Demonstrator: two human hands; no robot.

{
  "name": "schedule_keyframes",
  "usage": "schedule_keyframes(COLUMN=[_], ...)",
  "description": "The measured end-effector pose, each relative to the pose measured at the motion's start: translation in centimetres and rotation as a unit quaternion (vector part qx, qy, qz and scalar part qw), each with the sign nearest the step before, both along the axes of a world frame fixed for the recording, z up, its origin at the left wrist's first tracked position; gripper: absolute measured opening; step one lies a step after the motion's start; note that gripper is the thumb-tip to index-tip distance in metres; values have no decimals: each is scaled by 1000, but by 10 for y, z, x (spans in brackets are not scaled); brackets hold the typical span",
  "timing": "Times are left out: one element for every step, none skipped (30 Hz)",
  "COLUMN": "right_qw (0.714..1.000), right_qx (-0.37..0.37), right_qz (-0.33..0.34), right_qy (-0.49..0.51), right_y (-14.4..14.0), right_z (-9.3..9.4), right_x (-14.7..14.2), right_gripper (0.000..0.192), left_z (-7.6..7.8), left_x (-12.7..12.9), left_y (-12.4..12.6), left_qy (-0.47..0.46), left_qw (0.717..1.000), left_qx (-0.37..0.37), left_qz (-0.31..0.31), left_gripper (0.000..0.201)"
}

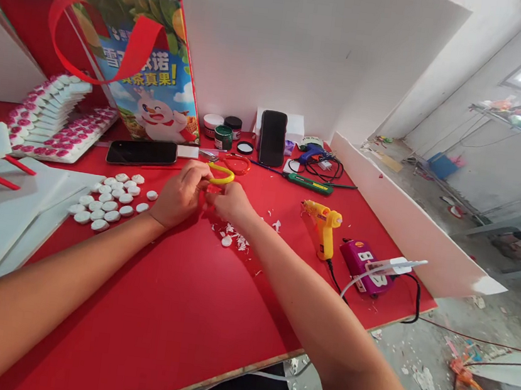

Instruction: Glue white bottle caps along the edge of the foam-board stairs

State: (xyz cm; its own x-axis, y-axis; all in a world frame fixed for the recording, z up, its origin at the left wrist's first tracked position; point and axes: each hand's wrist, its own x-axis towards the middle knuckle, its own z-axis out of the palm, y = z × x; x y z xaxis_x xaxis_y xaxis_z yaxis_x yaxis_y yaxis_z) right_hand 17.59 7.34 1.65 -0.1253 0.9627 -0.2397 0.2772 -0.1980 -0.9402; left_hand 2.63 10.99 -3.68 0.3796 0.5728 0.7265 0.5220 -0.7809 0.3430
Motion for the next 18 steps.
schedule_keyframes(right_qw=[1000, 1000, 1000, 999, 998, 997, 996, 994, 992, 989, 986, 980, 963, 947, 936, 929, 924, 920], right_qx=[2, 6, 12, 19, 27, 34, 40, 45, 48, 53, 59, 72, 111, 145, 174, 200, 221, 237], right_qz=[-1, -4, -8, -10, -10, -9, -5, 1, 9, 20, 35, 48, 70, 85, 93, 89, 69, 45], right_qy=[-6, -15, -25, -37, -51, -66, -83, -99, -114, -133, -153, -181, -237, -274, -291, -299, -303, -309], right_y=[2, 4, 6, 8, 9, 8, 5, 1, -5, -13, -22, -31, -39, -47, -53, -58, -61, -63], right_z=[-1, -2, -4, -6, -7, -7, -5, -2, 3, 9, 15, 20, 25, 27, 28, 26, 22, 17], right_x=[-3, -6, -8, -9, -9, -8, -5, 0, 6, 14, 23, 33, 44, 55, 65, 74, 81, 87], right_gripper=[18, 19, 21, 24, 27, 30, 32, 33, 33, 31, 30, 32, 38, 40, 36, 28, 23, 27], left_z=[0, 0, 0, 0, 0, 1, 1, 1, 1, 1, 1, 0, 0, -1, -1, -1, -1, 0], left_x=[0, 0, -1, -1, -1, -1, 0, 0, 0, 0, 1, 1, 1, 2, 2, 3, 5, 6], left_y=[0, 0, 1, 1, 1, 0, 0, 0, -1, -1, -1, 0, 0, 1, 2, 2, 3, 3], left_qy=[-1, 0, 2, 5, 7, 9, 10, 10, 10, 11, 15, 23, 35, 52, 71, 91, 108, 122], left_qw=[1000, 1000, 1000, 1000, 1000, 1000, 1000, 1000, 1000, 1000, 1000, 1000, 999, 998, 997, 995, 993, 991], left_qx=[2, 5, 8, 8, 7, 4, 2, 0, 0, 0, -1, -5, -12, -21, -30, -37, -41, -44], left_qz=[2, 3, 4, 4, 4, 3, 3, 3, 2, -1, -4, -8, -13, -18, -23, -27, -31, -32], left_gripper=[17, 17, 17, 18, 18, 18, 18, 17, 17, 17, 18, 19, 20, 20, 20, 21, 21, 22])
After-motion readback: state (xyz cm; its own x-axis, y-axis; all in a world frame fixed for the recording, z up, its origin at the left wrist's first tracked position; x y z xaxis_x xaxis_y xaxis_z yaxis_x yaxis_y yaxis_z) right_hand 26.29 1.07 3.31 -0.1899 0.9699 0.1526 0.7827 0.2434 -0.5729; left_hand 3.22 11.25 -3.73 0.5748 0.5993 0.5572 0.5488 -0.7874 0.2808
